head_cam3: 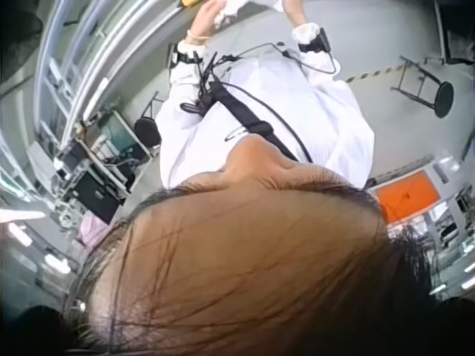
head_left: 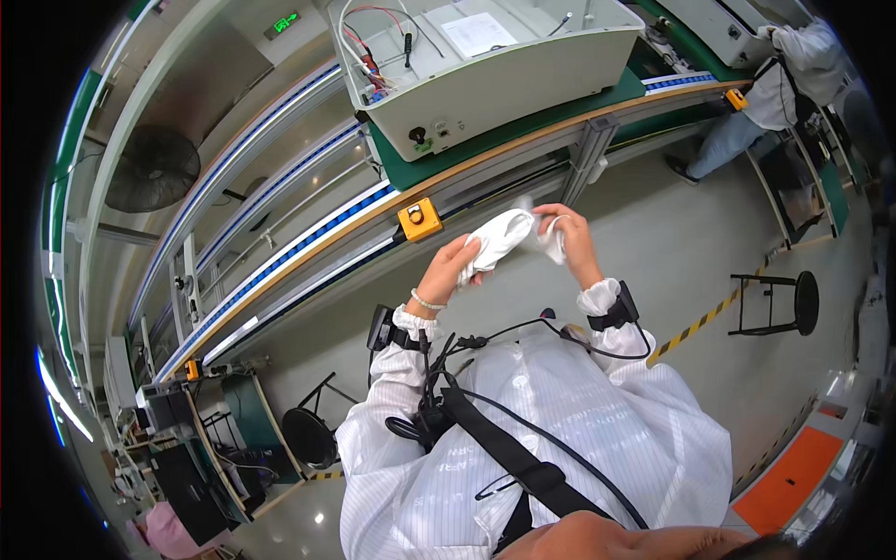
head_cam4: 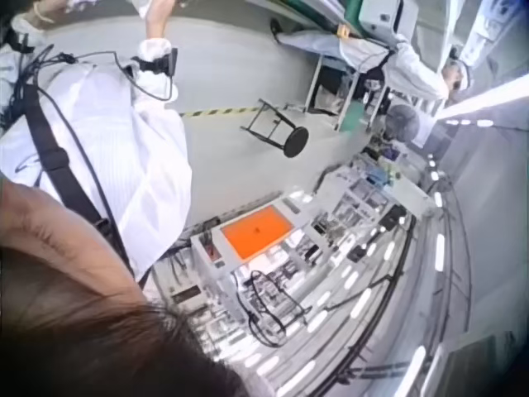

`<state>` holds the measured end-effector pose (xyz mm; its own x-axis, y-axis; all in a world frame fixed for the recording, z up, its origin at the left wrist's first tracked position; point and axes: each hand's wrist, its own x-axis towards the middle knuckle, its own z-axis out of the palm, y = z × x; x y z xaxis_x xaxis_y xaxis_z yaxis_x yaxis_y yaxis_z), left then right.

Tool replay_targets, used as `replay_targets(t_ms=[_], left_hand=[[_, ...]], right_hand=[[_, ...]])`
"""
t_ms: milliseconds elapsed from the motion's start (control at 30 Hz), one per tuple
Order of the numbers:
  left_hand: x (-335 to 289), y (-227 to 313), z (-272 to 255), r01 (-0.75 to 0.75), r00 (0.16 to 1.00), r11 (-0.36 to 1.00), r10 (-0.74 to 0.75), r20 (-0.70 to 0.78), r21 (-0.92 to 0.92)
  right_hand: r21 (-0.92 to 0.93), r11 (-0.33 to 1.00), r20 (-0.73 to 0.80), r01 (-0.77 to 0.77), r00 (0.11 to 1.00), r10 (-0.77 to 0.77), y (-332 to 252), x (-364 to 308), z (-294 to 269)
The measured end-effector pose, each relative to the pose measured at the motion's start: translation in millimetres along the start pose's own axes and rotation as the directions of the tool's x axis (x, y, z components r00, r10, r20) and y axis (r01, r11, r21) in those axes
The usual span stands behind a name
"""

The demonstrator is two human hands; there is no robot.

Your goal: Assembling and wiring components inside a metal electronic enclosure on a production line.

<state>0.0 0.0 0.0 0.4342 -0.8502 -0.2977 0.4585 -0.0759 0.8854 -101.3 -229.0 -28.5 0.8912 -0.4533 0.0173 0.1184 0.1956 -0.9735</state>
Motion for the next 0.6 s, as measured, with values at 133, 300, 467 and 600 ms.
replay_targets(t_ms=[133,300,467,600], left_hand=[[-1.7,5.8,-7.3,-0.071,0.995,0.996,0.074,-0.060,0.045],[3.4,-16.1,-28.1,-0.041,0.993,0.972,0.064,-0.095,0.232],[5.3,-4.8,0.4,-0.372,0.803,0.761,0.551,-0.228,0.531],[16.1,-2.7,24.2,-0.474,0.833,0.759,0.551,-0.050,0.447]], right_hand=[[-0.025,0.962,0.141,-0.272,0.952,0.273,-6.2,-9.6,26.9],[-0.102,0.995,0.076,-0.015,0.997,0.022,2.7,-11.5,66.0],[-0.246,0.964,0.093,-0.098,0.988,0.124,-16.5,-20.8,63.6],[-0.294,0.953,0.130,-0.080,0.984,0.122,-15.2,-29.5,60.5]])
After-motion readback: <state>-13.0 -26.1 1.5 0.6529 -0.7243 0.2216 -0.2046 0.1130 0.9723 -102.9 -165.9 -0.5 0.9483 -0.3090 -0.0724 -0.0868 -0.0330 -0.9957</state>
